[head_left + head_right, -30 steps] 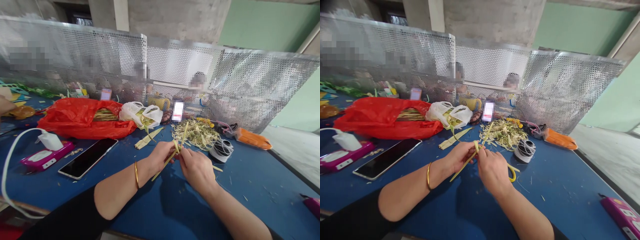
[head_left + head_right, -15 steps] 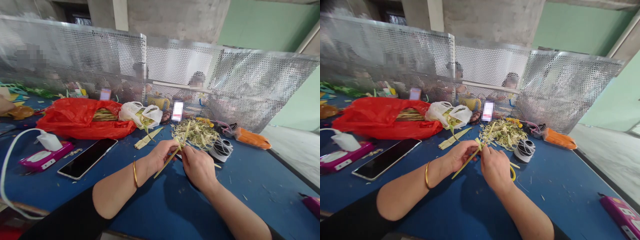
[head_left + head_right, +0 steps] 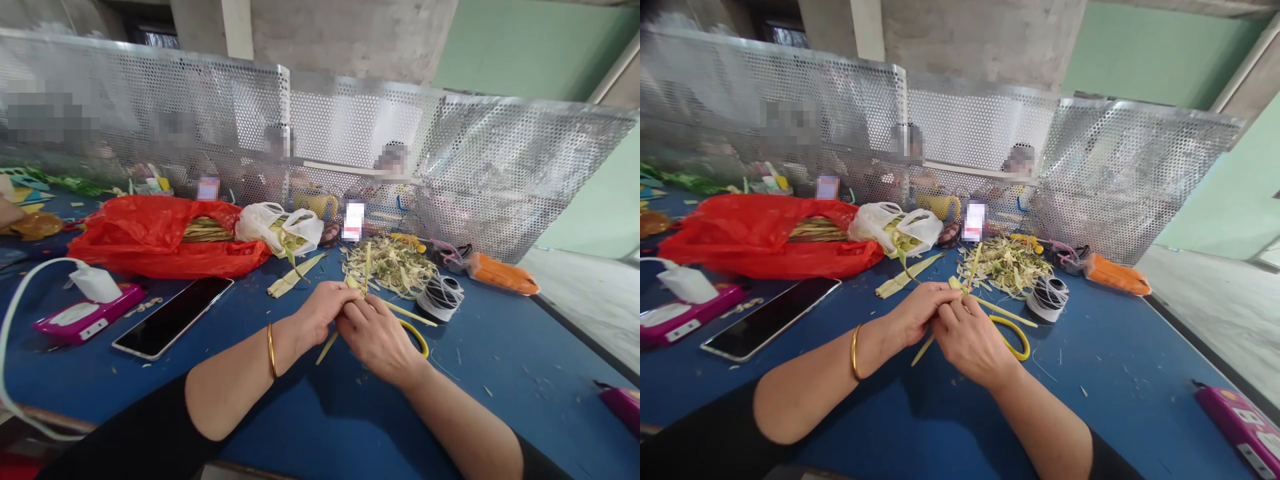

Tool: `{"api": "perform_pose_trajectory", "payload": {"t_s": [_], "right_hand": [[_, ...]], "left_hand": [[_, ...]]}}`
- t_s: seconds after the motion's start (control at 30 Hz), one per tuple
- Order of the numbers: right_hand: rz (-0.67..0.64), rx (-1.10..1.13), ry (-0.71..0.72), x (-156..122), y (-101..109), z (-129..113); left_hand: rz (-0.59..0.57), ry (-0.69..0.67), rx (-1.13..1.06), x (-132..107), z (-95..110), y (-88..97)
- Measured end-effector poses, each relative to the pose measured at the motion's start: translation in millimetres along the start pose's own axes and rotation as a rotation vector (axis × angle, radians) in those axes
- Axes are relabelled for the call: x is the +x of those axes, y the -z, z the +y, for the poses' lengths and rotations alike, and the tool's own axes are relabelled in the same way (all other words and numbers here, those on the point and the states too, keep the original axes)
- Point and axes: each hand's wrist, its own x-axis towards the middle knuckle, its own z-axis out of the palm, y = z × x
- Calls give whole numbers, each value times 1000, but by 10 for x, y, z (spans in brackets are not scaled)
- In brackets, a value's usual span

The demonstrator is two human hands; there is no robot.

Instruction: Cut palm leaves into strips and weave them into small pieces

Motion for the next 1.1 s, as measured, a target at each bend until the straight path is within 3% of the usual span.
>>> {"api": "perform_pose_trajectory", "payload": {"t_s": [0.1,0.2,0.3,0.4,0.53,0.63,0.73,0.83,0.9,0.97,1.1], "right_hand": [[162,211,-254,-15,8,30],[339,490,-680,-29,7,115],[278,810,-1062,-61,-81,228],[162,990,-1246,-98,-208,302],[171,1082,-1285,-100,-267,298],[57,1101,-1241,-73,-190,286],[-88,893,-1061,-52,-44,306],[-128,657,-865,-39,98,331],[-146,637,-761,-30,157,341],[-160,803,-712,-21,181,347],[-149,1321,-771,-11,177,358]], "left_hand": [[-5,-99,48,10,-20,1],[-9,-128,100,7,9,-13],[-41,-89,123,-10,55,-36],[-55,-78,134,-32,71,-55],[-23,-81,121,-37,42,-60],[67,-55,49,-4,36,-40],[169,-81,2,48,63,2],[237,-157,74,93,74,48],[247,-217,149,111,57,71],[237,-262,208,117,30,83],[216,-283,269,102,-7,75]]}}
